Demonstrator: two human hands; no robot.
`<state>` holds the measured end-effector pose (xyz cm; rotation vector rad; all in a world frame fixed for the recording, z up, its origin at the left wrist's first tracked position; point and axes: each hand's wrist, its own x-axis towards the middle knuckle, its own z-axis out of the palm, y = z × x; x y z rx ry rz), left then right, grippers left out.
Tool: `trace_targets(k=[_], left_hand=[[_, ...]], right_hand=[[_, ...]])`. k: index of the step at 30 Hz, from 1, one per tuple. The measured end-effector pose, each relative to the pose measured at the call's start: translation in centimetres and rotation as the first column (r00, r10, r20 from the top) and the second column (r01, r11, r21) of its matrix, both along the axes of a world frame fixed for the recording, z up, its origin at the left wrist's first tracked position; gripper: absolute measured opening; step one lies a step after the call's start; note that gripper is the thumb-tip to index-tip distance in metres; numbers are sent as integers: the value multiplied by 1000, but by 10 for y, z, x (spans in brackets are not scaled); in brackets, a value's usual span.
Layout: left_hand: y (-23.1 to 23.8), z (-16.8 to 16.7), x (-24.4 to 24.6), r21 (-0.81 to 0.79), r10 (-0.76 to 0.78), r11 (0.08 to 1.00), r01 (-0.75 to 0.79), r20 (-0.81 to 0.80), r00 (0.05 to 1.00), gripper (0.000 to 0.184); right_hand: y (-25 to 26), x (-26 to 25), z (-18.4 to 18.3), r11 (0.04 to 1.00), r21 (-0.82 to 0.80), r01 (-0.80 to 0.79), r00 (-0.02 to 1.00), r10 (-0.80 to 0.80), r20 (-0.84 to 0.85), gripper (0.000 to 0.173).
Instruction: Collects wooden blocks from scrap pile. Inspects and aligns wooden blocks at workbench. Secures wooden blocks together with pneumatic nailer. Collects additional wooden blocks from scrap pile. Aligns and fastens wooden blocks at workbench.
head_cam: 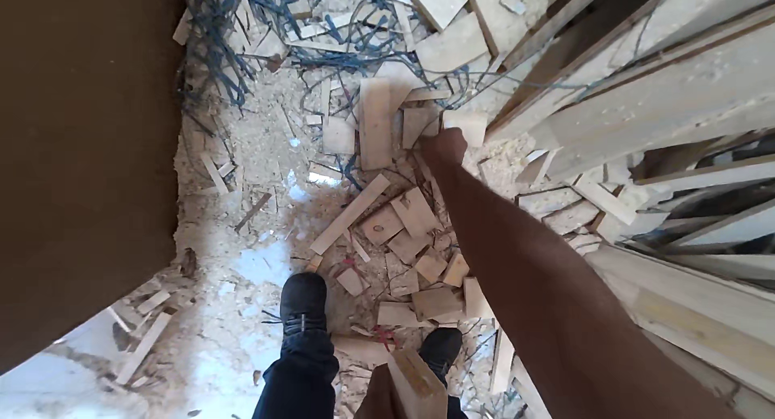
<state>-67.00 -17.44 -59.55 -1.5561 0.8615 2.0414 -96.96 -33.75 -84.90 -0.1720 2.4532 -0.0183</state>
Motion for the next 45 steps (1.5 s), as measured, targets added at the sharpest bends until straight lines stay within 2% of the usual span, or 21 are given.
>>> trace_targets(k=[2,5,7,10,14,16,18,21,23,24,27,29,34,45], left_hand=[[0,-1,0,9,1,1000,-1,0,1000,91],[3,-2,-1,8,18,1000,-18,4,1000,92],[0,1,-6,14,18,1000,-19,7,1000,90],[-11,12,-16,36,-5,999,5,19,1000,86],[-7,13,-19,53,-34,998,33,30,999,88],[-6,13,-19,64,-46,997,43,41,998,87],[-4,13,-19,66,-49,997,46,46,998,87],[0,12,-17,60,-69,996,66,47,997,88],[3,13,-18,70,-83,994,79,57,995,89],[4,13,-18,71,-87,994,83,59,994,89],[7,13,-17,67,-78,995,75,51,996,90],[7,14,-15,68,-66,996,62,50,997,91],[10,13,-11,51,-35,998,33,52,998,93],[17,12,-4,19,-70,997,70,21,997,91]], right_hand=[[7,-8,-3,996,-87,-6,1000,7,7,66],[32,-17,12,955,-230,-187,980,197,21,40],[66,-17,35,920,-252,-302,951,311,-5,34],[136,-10,56,917,-322,-233,962,266,60,37],[186,18,51,915,-394,-86,918,227,326,38],[186,27,39,914,-396,-91,907,240,347,38],[181,32,29,913,-343,-221,919,313,242,38],[174,35,20,907,-181,-380,914,399,80,36],[169,40,19,897,-165,-409,909,416,7,43],[165,44,20,896,-186,-404,911,412,3,55],[146,61,18,890,-154,-430,897,440,41,107],[137,74,8,873,-82,-480,875,484,31,122],[121,92,-1,881,95,-464,884,467,-10,102],[123,96,-7,870,153,-469,877,479,-42,108]])
